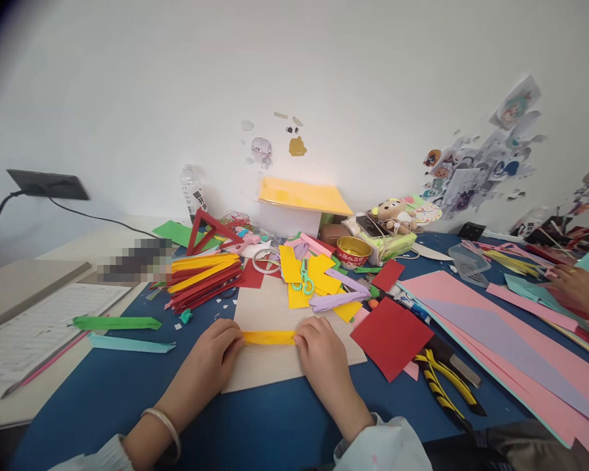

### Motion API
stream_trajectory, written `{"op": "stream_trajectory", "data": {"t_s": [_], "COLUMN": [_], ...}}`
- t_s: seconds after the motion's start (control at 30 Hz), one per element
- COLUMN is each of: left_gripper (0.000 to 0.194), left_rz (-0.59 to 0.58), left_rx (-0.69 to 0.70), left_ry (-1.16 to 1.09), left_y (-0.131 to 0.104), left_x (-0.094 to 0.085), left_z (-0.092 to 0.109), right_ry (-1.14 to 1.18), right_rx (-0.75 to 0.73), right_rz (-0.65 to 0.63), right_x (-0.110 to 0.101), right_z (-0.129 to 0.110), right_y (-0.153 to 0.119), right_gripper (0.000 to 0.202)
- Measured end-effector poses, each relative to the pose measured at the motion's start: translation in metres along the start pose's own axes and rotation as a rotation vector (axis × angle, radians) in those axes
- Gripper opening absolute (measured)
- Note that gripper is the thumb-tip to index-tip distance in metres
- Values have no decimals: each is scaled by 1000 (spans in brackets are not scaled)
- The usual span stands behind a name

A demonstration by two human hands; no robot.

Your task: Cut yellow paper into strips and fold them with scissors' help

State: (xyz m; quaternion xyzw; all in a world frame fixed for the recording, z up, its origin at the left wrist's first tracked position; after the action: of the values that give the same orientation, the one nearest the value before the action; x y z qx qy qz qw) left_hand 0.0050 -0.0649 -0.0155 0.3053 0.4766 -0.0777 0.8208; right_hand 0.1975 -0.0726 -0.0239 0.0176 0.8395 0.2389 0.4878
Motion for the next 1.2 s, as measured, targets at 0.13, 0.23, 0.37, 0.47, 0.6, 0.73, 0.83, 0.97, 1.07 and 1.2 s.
{"op": "stream_trajectory", "data": {"t_s": [0.13,0.23,0.37,0.47,0.6,0.73,0.83,0.97,1.07,1.2], "left_gripper": [24,24,23,22,19,18,15,14,15,14], "left_rz": [35,-3,-71,-84,-119,-108,-122,-109,-41,58], "left_rx": [-38,27,106,141,222,125,-32,-140,-189,-225], "left_ry": [85,199,341,357,283,81,-60,-133,-147,-170], "left_y": [1,1,1,2,4,9,10,9,8,6], "left_x": [4,7,5,3,4,4,4,5,5,6], "left_z": [3,5,8,12,14,6,-1,-3,-2,-4], "right_ry": [-105,-175,-250,-225,29,269,381,404,370,336], "right_rx": [20,-94,-368,-435,-314,-135,31,166,208,226], "right_rz": [-54,-88,-162,-154,-124,-80,-13,8,4,2], "right_x": [1,1,6,10,13,14,13,13,14,17], "right_z": [-4,-11,-21,-23,-19,-11,0,6,5,5], "right_y": [3,4,6,8,10,10,9,9,12,17], "right_gripper": [19,11,8,12,13,11,10,10,12,15]}}
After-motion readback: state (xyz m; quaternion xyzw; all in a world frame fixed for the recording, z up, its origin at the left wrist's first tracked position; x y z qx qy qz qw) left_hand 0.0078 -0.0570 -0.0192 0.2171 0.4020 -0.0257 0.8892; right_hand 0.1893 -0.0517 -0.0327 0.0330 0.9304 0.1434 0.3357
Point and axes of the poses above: each hand's wrist, its own y-axis towards the middle knuckle, its own x-axis out of the palm, z = x × y, the point moved 3 cm from there along y, towards the middle knuckle, and after that the axes turned 4 degrees about -z, right-handed, at the moved point
